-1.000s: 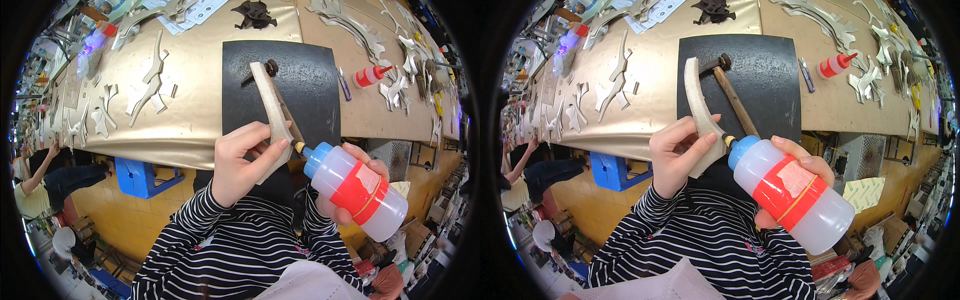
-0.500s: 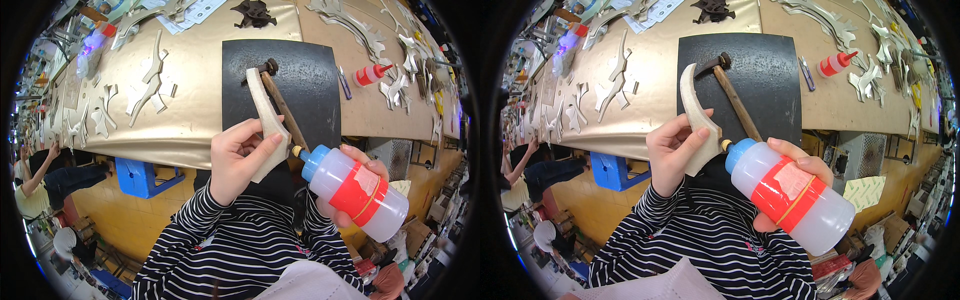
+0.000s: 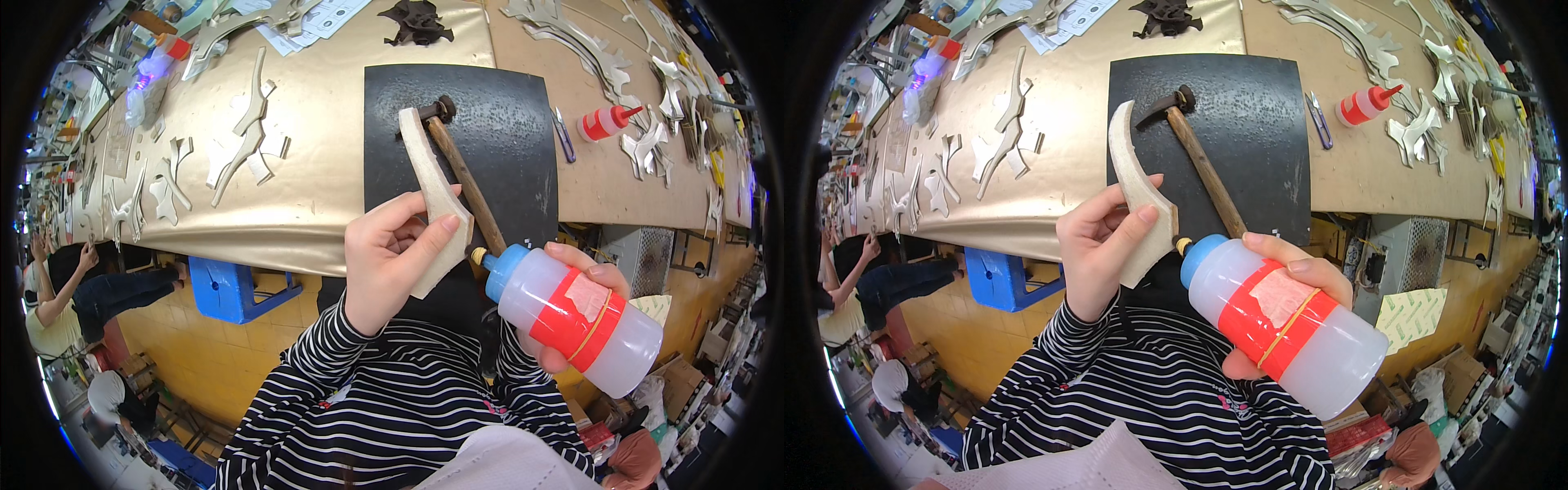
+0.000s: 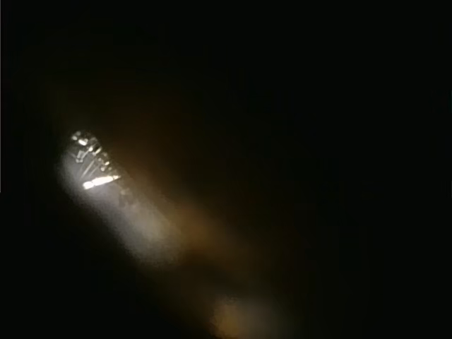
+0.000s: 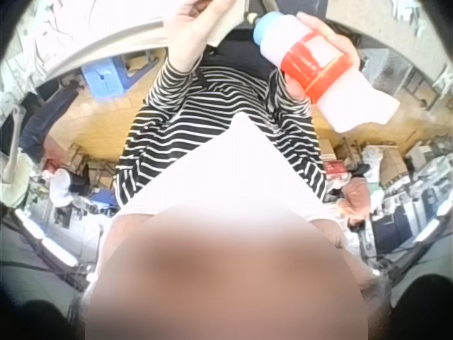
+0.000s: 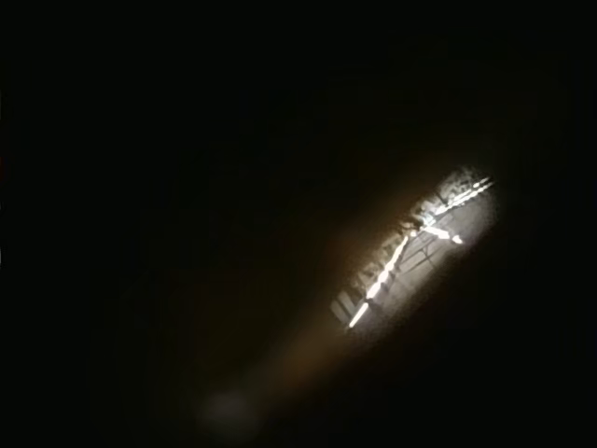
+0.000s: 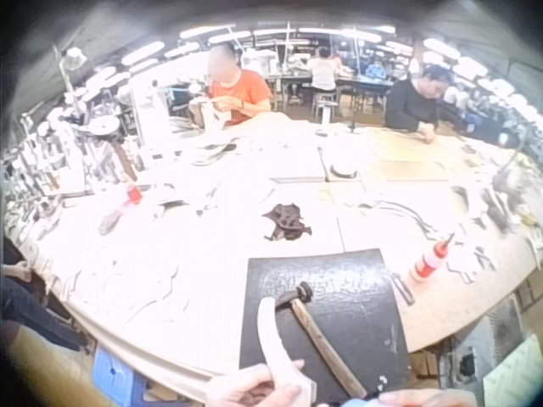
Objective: The person applies glue from a squeeze bottle to the edges of flat, light-colored parts and joins them together on a workbench. They handle multiple parts one at a time, aligning and pressing them to bond.
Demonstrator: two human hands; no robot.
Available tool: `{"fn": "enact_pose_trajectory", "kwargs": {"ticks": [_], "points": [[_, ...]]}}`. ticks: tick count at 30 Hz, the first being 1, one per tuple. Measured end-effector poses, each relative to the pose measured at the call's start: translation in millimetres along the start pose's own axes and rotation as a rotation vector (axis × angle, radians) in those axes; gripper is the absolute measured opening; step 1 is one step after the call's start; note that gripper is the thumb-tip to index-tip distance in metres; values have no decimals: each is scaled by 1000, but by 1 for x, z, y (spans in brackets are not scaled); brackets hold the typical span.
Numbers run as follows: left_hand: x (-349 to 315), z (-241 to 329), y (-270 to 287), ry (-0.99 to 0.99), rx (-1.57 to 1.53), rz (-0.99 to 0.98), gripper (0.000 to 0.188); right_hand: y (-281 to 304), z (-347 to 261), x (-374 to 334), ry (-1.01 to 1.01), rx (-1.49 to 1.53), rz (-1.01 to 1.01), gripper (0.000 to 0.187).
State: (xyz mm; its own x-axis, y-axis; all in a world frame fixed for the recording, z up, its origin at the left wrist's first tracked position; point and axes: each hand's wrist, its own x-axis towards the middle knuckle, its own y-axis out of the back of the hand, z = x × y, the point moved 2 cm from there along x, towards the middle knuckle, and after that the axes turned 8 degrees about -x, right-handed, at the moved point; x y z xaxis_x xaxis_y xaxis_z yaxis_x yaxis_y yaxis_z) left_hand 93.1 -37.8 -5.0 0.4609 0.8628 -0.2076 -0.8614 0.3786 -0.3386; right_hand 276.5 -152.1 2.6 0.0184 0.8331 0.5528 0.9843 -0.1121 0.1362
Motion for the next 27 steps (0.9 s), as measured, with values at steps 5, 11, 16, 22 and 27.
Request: {"fn": "enact_pose_trajectory", "kwargs": {"ticks": [5,11,16,22,27], "points": [[1,0,1,17,-69,22,32,-5,1,-4,5,-40,83,92],[0,-1,0,17,-94,21,32,-5,3,0,23,73,42,102],[2,0,2,18,-94,28,32,-11,-10,1,-46,-163,87,76],[2,-1,2,-5,-105,31,31,-7,-5,2,22,-72,16,96],[1,-2,3,-4,-85,10,33,-3,-7,4,-9,-84,-6,100]]}}
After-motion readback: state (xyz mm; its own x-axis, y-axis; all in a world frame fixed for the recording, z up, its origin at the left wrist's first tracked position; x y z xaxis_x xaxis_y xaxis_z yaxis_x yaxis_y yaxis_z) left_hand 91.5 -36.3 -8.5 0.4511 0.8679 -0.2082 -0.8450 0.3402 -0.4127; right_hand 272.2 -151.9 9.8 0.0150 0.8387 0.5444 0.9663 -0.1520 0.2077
